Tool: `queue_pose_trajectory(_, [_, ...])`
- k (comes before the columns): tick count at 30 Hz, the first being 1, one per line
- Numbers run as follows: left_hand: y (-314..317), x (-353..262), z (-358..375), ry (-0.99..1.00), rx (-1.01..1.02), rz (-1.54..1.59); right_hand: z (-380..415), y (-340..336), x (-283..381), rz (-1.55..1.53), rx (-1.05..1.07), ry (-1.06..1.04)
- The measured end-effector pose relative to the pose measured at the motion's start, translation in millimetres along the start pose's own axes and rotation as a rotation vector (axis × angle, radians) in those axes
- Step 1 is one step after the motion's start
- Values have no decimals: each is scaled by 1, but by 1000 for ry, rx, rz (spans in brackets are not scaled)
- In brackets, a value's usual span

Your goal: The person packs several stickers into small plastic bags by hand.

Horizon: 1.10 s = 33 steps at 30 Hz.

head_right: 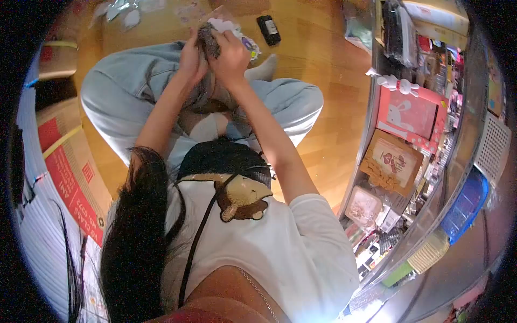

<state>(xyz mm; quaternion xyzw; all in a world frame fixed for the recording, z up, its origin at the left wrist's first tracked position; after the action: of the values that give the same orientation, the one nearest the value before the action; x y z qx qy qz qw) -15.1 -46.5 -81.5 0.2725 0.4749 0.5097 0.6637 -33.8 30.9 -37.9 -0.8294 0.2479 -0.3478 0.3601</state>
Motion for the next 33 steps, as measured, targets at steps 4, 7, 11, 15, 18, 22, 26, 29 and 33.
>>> queue_pose_trajectory(4, [7, 5, 5, 89, 31, -133, -34, -7, -37, 93, -34, 373])
queue_pose_trajectory(7, [2, 2, -1, 89, 48, -83, -16, 2, -22, 47, -31, 224])
queue_pose_trajectory(11, [3, -7, 5, -1, -5, -7, 12, 5, 4, -127, 13, 27])
queue_pose_trajectory(15, [2, 3, -5, 62, 79, -137, -16, -6, -13, -51, -120, 101])
queue_pose_trajectory(18, [9, 11, 5, 61, 74, -227, -18, -6, -25, -79, -64, 414])
queue_pose_trajectory(22, [-10, 13, -6, -67, -3, -127, 15, 2, -6, -124, 1, 193])
queue_pose_trajectory(26, [-3, 14, -5, 0, 22, -194, 2, -3, -20, -84, -102, 178])
queue_pose_trajectory(29, [-3, 21, -7, 46, 107, -214, -17, -4, -37, -155, -115, 478])
queue_pose_trajectory(33, [-16, 18, -12, -1, 64, -337, 17, 17, -34, -205, -32, 483])
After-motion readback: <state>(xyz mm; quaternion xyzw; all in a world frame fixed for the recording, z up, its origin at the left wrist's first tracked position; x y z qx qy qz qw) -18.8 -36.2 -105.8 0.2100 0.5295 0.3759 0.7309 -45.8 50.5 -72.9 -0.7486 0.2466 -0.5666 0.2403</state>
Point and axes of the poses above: each hand's wrist, its own z-axis away from the middle knuckle, its own y-axis out of the palm, x = y × z, the point moved 4 cm from there along -z, towards the middle knuckle, and after that the axes turned 2 degrees about -z, right-handed, at the moved point
